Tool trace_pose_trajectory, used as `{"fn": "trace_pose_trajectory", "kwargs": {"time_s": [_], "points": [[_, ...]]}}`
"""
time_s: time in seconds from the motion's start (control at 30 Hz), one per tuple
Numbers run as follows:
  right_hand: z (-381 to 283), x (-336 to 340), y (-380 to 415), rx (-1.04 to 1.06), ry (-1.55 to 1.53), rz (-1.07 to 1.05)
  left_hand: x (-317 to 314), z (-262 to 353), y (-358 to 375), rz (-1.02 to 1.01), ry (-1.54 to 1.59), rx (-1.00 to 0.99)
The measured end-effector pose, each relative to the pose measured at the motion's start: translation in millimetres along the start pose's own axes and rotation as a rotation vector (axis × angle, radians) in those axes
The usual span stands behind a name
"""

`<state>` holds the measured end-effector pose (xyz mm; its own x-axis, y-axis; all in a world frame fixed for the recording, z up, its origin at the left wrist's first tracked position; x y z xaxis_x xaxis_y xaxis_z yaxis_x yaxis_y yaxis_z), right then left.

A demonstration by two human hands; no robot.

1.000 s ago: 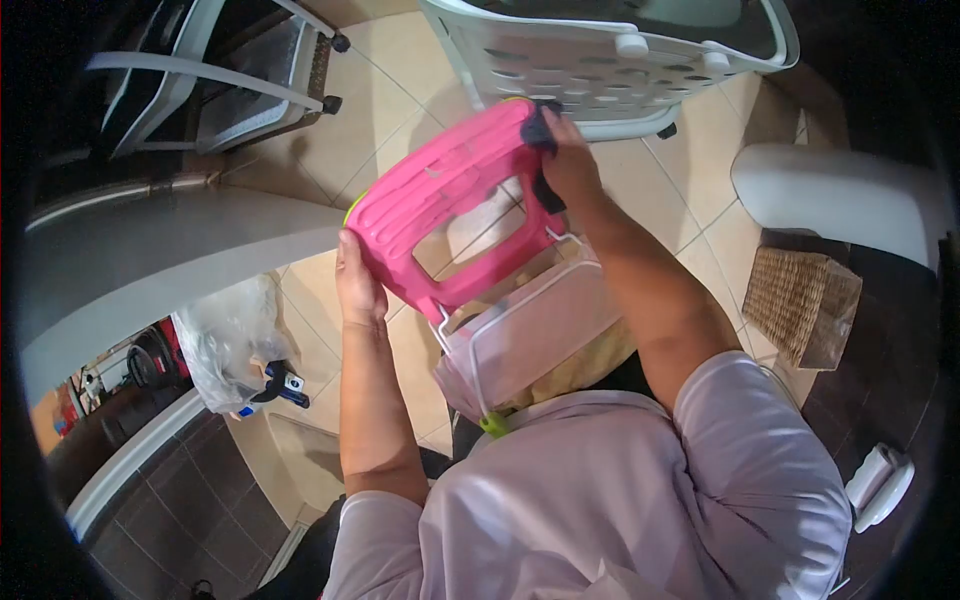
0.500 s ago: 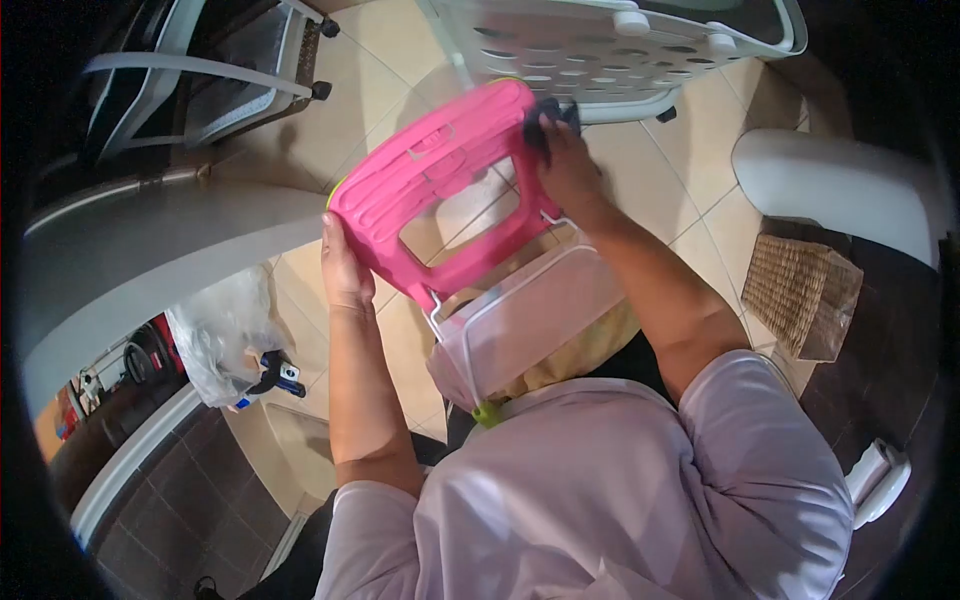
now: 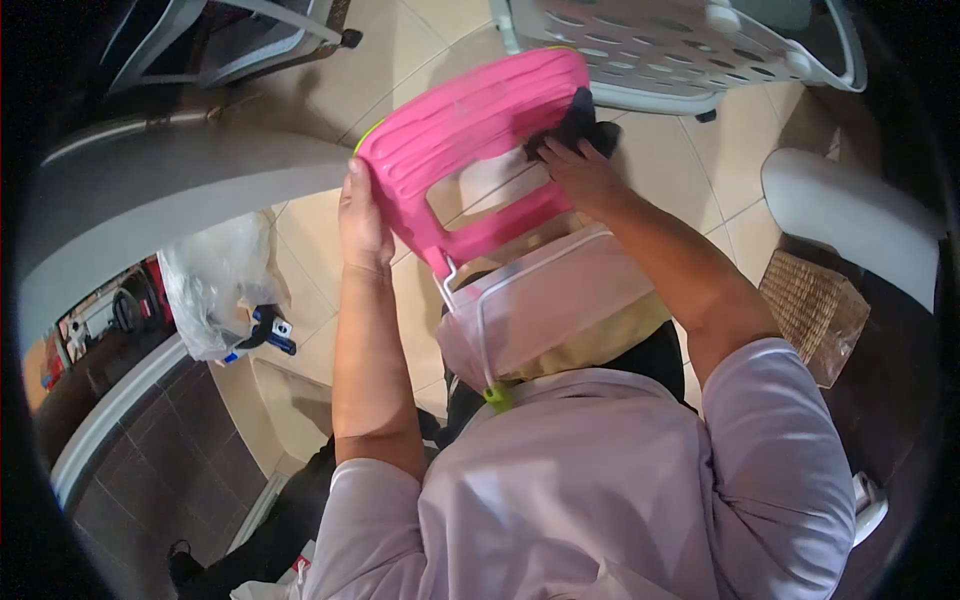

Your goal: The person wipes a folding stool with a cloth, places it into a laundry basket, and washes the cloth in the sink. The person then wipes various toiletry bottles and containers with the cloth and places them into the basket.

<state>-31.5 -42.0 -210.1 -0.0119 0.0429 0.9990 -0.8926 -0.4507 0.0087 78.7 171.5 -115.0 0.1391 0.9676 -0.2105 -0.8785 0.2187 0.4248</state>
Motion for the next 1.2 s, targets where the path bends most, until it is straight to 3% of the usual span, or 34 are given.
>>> {"fn": "trace_pose_trajectory", "kwargs": {"time_s": [0.07,0.1,0.17,0.2,0.27,0.3,0.37,0.5,0.57,0.6,0.73,0.83,0.87,0.9,0.97,1.0,1.03,1.1,1.13,1.2], "points": [[-14,-27,-1,-0.009,-0.017,-0.242,5,-5,0,-0.003,-0.024,0.011],[-34,-32,-2,0.003,-0.022,-0.247,7,-7,1,0.013,-0.006,0.024],[-50,-53,-1,-0.373,-0.396,-0.224,6,-7,0,0.042,0.041,0.032],[-58,-39,-9,-0.402,-0.457,-0.281,6,-6,2,0.046,0.065,0.028],[-84,-42,-33,-0.279,-0.632,-0.223,5,-6,3,0.02,0.067,0.01],[-95,-26,-45,-0.362,-1.018,-0.007,1,-5,1,-0.019,0.067,-0.011],[-129,-3,-56,-0.224,-1.15,0.259,-1,-4,0,-0.008,0.058,0.007],[-115,-16,-58,-0.013,-1.102,0.079,3,-4,-2,0.033,0.018,0.059],[-103,-37,-45,-0.074,-0.856,-0.1,8,-5,-2,0.049,0.01,0.075],[-90,-21,-38,-0.098,-0.867,-0.026,9,-6,-2,0.062,0.005,0.085],[-68,-30,-19,-0.261,-0.868,-0.075,9,-5,-4,0.009,0.052,0.05],[-95,-43,-45,-0.255,-0.997,-0.106,4,-7,-2,0.001,0.085,0.037],[-119,-42,-59,-0.071,-0.992,-0.126,2,-7,-4,0.011,0.07,0.046],[-120,-39,-58,-0.063,-0.991,-0.13,2,-6,-5,0.025,0.054,0.053],[-120,-17,-57,0.044,-0.9,0.106,1,-5,-6,0.039,0.087,0.058],[-113,-12,-50,0.198,-0.766,-0.033,2,-4,-7,0.041,0.119,0.057],[-94,-10,-43,0.204,-0.767,-0.029,2,-2,-8,0.046,0.117,0.053],[-87,-17,-24,0.548,-0.506,-0.319,3,-2,-7,0.075,0.13,0.068],[-86,-14,-28,0.549,-0.501,-0.321,1,-1,-8,0.074,0.134,0.066],[-106,-14,-29,0.775,-0.407,-0.467,-2,0,-8,0.072,0.118,0.042]]}}
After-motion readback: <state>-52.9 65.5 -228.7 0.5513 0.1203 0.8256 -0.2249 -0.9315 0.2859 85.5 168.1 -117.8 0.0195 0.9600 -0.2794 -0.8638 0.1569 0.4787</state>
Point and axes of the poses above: each hand's wrist, its own y-axis away from the middle knuckle, its own x-axis out of the back of the hand, z = x × y, the point moved 6 cm from there along -y, towards the middle knuckle, and after that the axes turned 6 degrees about x, right-handed, at the moved point
